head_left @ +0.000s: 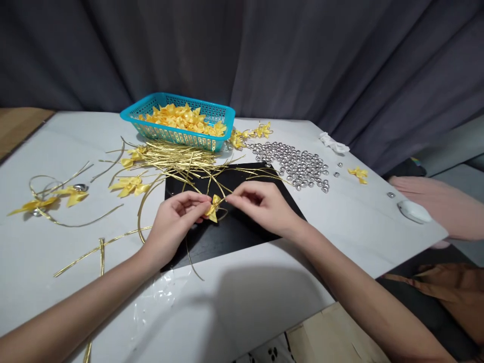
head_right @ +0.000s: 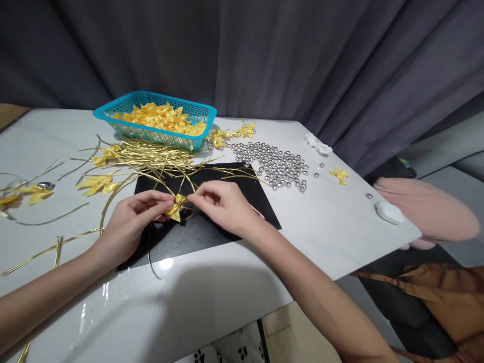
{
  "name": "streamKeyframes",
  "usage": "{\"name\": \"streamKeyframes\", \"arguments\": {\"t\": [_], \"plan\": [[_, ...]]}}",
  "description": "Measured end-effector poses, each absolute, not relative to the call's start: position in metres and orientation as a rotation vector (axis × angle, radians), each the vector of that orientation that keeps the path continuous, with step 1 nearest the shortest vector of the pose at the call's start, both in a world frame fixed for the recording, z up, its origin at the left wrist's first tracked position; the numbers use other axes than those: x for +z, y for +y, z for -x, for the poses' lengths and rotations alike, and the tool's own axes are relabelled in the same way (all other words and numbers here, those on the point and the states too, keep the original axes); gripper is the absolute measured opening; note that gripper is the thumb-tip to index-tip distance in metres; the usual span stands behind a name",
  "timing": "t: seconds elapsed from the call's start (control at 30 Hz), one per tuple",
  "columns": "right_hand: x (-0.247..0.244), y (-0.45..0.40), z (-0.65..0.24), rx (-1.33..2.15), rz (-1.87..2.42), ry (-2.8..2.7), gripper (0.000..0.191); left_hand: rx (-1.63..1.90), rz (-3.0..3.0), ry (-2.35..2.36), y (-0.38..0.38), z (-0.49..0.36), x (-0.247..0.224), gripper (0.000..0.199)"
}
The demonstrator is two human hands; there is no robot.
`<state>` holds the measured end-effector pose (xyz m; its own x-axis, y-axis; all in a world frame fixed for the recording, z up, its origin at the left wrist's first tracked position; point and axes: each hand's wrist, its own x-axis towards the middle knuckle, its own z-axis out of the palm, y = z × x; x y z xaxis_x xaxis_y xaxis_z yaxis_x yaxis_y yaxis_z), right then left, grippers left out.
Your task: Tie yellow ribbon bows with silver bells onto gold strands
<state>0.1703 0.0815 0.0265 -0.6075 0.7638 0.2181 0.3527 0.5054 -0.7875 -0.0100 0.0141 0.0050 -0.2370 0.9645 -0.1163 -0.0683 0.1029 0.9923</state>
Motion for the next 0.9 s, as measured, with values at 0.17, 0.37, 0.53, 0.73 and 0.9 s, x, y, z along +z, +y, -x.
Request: {"name": "streamKeyframes", "arguments": {"t": [0.17, 0.37, 0.53, 0.73, 0.9], "plan": [[0.027, 0.078, -0.163, 1.881, 1.329, -1.415, 0.019, 1.293, -0.987, 1.351, 0.013, 0.011, 0.006, 0.015], [0.019, 0.053, -0.147, 1.713, 1.245, -1.203, 0.029, 1.338, -0.892, 1.405, 0.015, 0.010, 0.006, 0.017], [0.007, 0.039, -0.147, 0.937, 0.980, -2.048, 0.029, 1.355, -0.848, 1.410, 0.015, 0.011, 0.005, 0.014], [0.005, 0.041, -0.152, 0.613, 0.829, -2.312, 0.018, 1.383, -0.874, 1.385, 0.015, 0.011, 0.002, 0.014], [0.023, 0.047, -0.151, 1.411, 0.944, -2.005, 0.011, 1.411, -0.861, 1.397, 0.015, 0.011, 0.000, 0.015]]}}
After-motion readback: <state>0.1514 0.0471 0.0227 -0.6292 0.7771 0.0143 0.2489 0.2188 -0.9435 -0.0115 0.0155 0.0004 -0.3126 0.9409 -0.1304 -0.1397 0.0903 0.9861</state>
